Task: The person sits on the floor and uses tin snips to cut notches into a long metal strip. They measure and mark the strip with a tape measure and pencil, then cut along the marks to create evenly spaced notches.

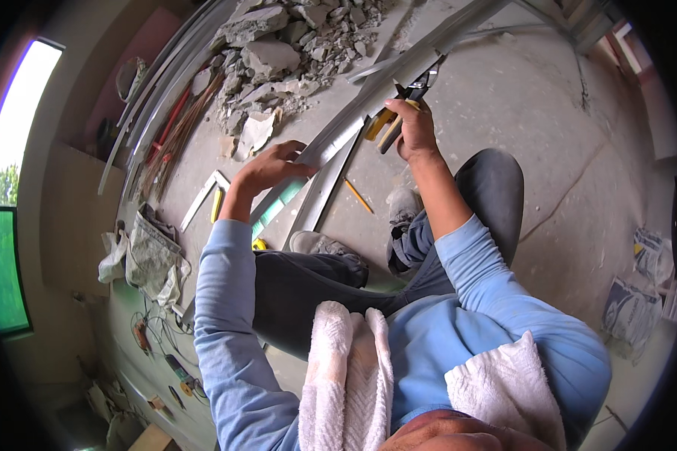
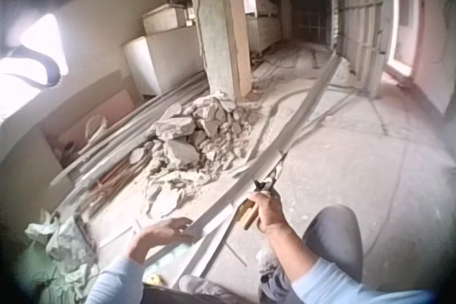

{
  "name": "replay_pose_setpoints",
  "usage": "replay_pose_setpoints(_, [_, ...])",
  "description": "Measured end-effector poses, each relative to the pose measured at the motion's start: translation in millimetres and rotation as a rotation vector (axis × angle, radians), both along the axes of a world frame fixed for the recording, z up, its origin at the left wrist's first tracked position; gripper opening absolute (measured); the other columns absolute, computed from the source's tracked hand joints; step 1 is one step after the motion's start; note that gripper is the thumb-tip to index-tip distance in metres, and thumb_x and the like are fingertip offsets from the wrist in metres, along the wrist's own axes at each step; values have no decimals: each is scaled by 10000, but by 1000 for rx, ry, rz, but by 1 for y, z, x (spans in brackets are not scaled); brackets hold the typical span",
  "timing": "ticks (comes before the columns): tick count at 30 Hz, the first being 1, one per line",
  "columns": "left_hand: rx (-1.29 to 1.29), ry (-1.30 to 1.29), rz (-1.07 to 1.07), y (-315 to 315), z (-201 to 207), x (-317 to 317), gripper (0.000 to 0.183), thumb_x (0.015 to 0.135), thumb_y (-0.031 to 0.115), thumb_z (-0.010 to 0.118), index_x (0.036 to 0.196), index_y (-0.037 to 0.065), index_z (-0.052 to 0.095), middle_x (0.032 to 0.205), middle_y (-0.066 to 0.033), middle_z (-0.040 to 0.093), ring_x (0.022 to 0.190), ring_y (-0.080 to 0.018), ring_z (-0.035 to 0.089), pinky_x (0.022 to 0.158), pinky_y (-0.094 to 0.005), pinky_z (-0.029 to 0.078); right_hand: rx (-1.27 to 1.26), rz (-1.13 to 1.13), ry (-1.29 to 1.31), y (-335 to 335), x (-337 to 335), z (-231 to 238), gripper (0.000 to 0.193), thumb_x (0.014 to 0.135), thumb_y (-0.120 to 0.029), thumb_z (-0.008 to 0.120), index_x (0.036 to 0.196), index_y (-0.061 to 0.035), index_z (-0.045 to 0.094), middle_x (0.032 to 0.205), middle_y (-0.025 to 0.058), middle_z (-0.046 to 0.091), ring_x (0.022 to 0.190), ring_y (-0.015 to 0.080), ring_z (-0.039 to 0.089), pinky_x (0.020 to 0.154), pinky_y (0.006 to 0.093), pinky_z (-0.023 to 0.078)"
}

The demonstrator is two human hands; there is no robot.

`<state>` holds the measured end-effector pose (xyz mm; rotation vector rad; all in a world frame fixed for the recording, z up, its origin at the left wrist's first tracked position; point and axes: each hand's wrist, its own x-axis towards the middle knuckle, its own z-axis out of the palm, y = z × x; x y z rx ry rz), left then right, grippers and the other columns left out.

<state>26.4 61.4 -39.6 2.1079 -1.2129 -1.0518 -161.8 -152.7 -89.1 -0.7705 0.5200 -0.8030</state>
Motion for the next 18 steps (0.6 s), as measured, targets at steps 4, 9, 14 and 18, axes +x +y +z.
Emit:
replay_pose_setpoints(4, [41, 31, 22, -3, -10, -9, 527, 863, 406, 784, 1199, 9, 699, 960, -144, 752, 901, -238, 710, 833, -386, 523, -21, 34, -2, 0, 0, -3, 276, 804, -58, 752, 1058, -65, 644, 935, 22, 655, 848, 160, 661, 784, 326, 554])
replay_pose_setpoints(9, [-98, -150, 59, -9, -8, -16, 362, 908, 324, 775, 1084, 15, 704, 808, -76, 732, 731, -159, 703, 735, -349, 536, 25, 42, -60, 5, -7, -13, 422, 793, -52, 729, 1170, -74, 539, 988, 78, 662, 873, 219, 678, 869, 369, 577])
replay_pose_setpoints(14, [-172, -65, 142, -20, -10, -5, 333, 903, 289, 758, 1048, -5, 697, 837, -83, 729, 714, -167, 719, 706, -342, 547, -101, 234, 349, 60, -40, -46, 556, 789, -38, 676, 1317, -102, 513, 1082, 122, 693, 988, 228, 686, 866, 377, 549])
replay_pose_setpoints(18, [-260, -51, 197, -27, -14, 0, 330, 889, 274, 747, 1001, -33, 706, 782, -117, 720, 670, -190, 716, 657, -354, 550, -726, 441, 798, 76, -58, -46, 675, 741, -74, 701, 1398, -75, 547, 1037, 87, 685, 917, 185, 631, 836, 344, 526])
